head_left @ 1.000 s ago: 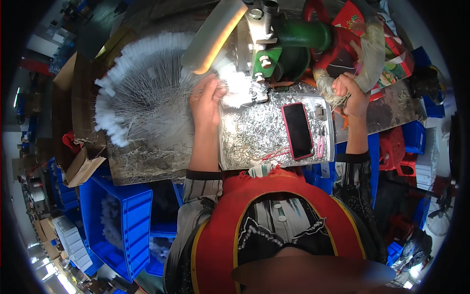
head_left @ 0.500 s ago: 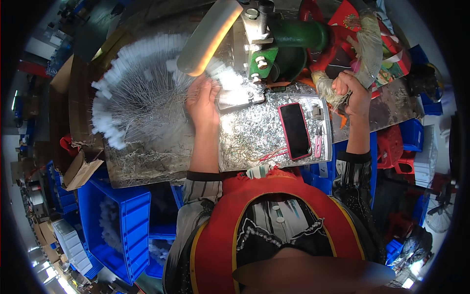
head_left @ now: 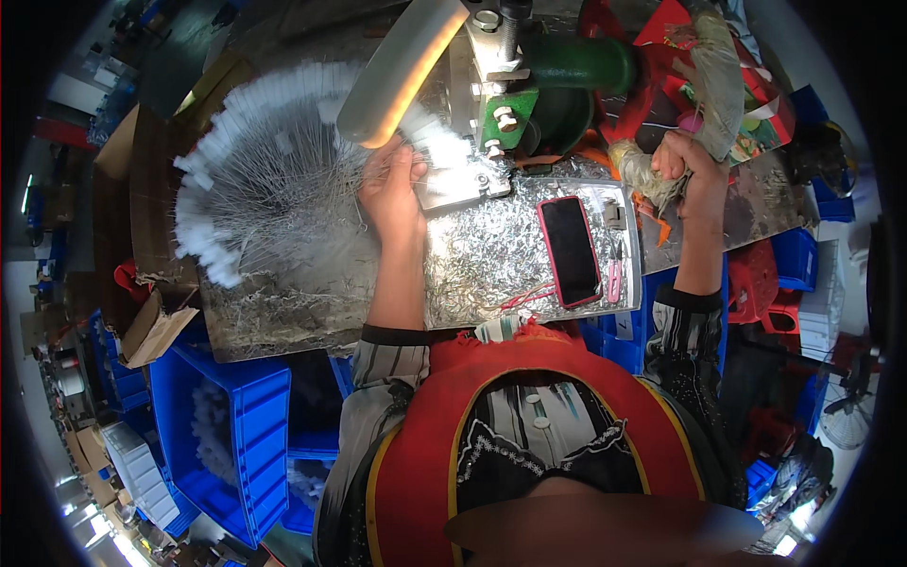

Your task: Assembling white fluffy brush heads onto sticks using an industrial assembly machine.

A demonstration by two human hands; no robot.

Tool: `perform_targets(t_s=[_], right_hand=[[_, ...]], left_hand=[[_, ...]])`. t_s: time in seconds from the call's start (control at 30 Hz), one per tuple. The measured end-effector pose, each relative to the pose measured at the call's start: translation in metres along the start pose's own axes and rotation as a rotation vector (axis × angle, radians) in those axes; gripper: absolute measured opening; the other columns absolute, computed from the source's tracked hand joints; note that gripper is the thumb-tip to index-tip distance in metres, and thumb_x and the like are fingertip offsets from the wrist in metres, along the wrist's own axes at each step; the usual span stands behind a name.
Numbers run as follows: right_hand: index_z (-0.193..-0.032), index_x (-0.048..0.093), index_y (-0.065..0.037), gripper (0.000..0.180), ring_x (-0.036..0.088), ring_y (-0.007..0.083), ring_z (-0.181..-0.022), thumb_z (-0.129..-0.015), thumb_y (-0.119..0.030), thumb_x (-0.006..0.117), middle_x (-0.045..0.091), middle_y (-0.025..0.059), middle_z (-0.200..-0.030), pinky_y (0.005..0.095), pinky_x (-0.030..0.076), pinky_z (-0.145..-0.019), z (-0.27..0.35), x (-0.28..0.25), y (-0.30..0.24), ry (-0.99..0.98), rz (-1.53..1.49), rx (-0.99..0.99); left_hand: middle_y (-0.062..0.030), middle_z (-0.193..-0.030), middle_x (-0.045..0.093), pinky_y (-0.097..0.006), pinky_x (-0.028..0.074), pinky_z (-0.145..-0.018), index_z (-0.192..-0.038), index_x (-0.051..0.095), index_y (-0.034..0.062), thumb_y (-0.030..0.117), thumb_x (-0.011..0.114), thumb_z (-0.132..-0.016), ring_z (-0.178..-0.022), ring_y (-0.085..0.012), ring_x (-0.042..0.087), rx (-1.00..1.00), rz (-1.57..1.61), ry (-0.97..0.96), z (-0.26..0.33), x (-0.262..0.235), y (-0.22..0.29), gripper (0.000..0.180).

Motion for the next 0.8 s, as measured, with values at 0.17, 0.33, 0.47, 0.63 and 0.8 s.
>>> perform_targets(t_s=[0.17,0.33,0.47,0.63,0.8], right_hand=[[-0.051,0.045,-0.001,0.024,0.045,0.0159,-0.047,-0.075,0.0,0.048,0.045,0.0063,-0.049,0.028,0.039,-0.053,0.001,-0.003,0.037,-0.128,-0.061,-0.327],[-0.051,0.047,-0.003,0.023,0.046,0.016,-0.047,-0.074,-0.002,0.051,0.044,0.0056,-0.048,0.0278,0.04,-0.055,0.0,-0.009,0.026,-0.084,-0.066,-0.086],[-0.055,0.051,0.0,0.018,0.045,0.0163,-0.043,-0.073,-0.002,0.054,0.044,0.0053,-0.046,0.0282,0.04,-0.051,-0.003,0.0,0.005,-0.004,-0.02,0.018],[-0.056,0.052,0.001,0.016,0.045,0.0165,-0.043,-0.072,-0.002,0.054,0.044,0.0052,-0.046,0.0288,0.04,-0.05,-0.001,-0.006,0.011,-0.002,-0.038,-0.028],[-0.057,0.052,0.001,0.016,0.045,0.0165,-0.043,-0.072,-0.002,0.054,0.044,0.0054,-0.046,0.0289,0.04,-0.05,-0.003,-0.003,0.008,-0.031,-0.048,-0.053]], left_hand=[[-0.0104,-0.08,0.057,-0.021,0.049,-0.056,-0.1,0.051,-0.0066,0.003,0.058,-0.081,-0.066,-0.0137,0.057,0.006,0.032,-0.007,-0.002,0.001,0.0,0.023],[-0.0097,-0.079,0.057,-0.021,0.049,-0.055,-0.1,0.052,-0.0044,0.005,0.058,-0.081,-0.065,-0.0139,0.057,-0.01,0.13,0.023,-0.004,-0.008,-0.003,0.022],[-0.009,-0.079,0.057,-0.022,0.048,-0.055,-0.099,0.053,-0.0032,0.005,0.058,-0.081,-0.065,-0.0136,0.056,-0.006,0.143,0.064,-0.006,-0.013,-0.004,0.021],[-0.0082,-0.079,0.057,-0.022,0.048,-0.055,-0.097,0.053,-0.0026,0.005,0.057,-0.081,-0.064,-0.0132,0.056,-0.021,0.113,0.105,-0.004,-0.007,-0.004,0.018],[-0.0077,-0.078,0.057,-0.022,0.047,-0.055,-0.097,0.053,-0.0017,0.006,0.057,-0.082,-0.063,-0.0126,0.055,-0.012,0.127,0.098,-0.005,-0.009,-0.006,0.017]])
Point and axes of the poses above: each hand's wrist, its own z-axis away from the middle knuckle, its own x-axis out of the palm, y = z × x, the point moved 7 cm from there along -z, towards the middle knuckle
